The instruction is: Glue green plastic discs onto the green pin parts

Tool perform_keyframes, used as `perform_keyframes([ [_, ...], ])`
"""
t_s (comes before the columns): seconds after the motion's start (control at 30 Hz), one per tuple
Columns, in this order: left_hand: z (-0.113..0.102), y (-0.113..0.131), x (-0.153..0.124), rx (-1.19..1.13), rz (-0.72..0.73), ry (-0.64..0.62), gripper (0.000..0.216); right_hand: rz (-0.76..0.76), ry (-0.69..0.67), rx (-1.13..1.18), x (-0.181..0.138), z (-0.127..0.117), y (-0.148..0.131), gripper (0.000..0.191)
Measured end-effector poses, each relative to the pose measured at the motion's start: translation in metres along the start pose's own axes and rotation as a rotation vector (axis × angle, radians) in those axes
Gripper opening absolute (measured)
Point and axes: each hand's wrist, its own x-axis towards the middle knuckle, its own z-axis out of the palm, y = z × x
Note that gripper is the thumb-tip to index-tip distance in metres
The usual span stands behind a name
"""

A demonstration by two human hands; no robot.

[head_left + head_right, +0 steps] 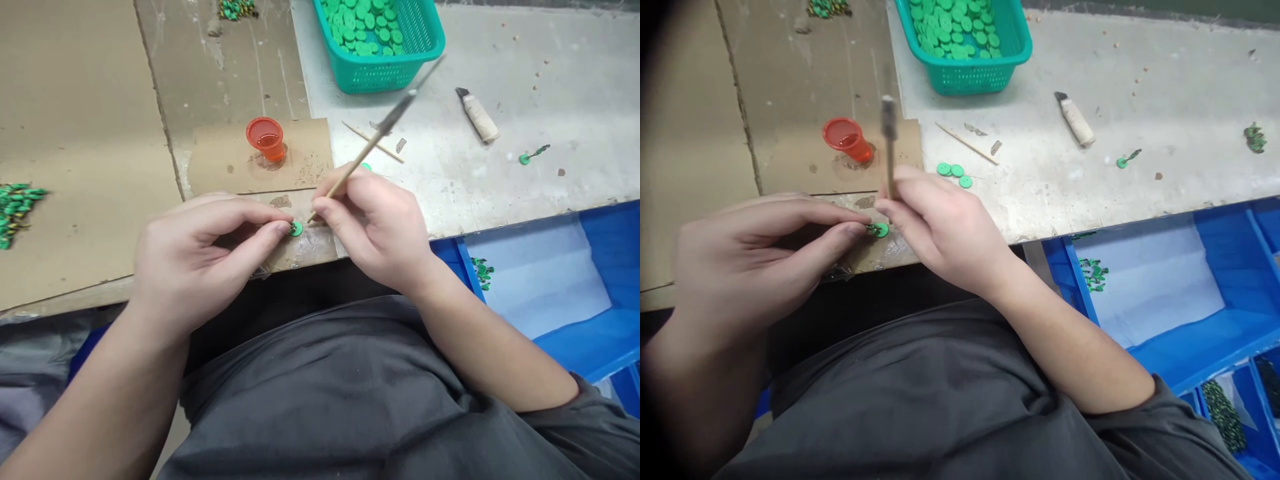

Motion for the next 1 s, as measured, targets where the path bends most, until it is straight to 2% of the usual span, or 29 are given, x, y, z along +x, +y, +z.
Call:
perform_keyframes([
  [0.1,0.001,-0.001,0.000,0.018,-0.004,0.013,0.009,0.053,0.027,-0.005,-0.006,-0.002,0.000,0.033],
  [0.3,0.002,-0.002,0.001,0.013,-0.005,0.027,0.010,0.079,0.052,0.095,-0.009,0.003,0.001,0.024],
  [0.47,0.001,0.001,0.003,-0.070,-0.075,0.047,0.012,0.175,0.085,0.219,-0.012,0.006,0.001,0.016],
  [0.6,-0.003,0.002,0.009,-0.147,-0.156,0.049,0.013,0.265,0.119,0.302,-0.014,0.007,0.004,0.021],
  [0.73,-0.009,0.000,0.013,-0.232,-0.204,0.036,0.031,0.333,0.133,0.417,-0.012,0.007,0.005,0.026],
  [0.83,-0.014,0.003,0.012,-0.225,-0.183,0.041,0.036,0.352,0.172,0.558,-0.009,0.003,-0.001,0.025],
  [0.93,-0.020,0.016,0.009,-0.201,-0.112,0.042,0.021,0.382,0.184,0.693,-0.011,-0.004,-0.013,0.018],
  [1.0,-0.027,0.030,0.009,-0.167,0.002,0.023,0.014,0.388,0.155,0.751,-0.016,-0.011,-0.023,0.014],
])
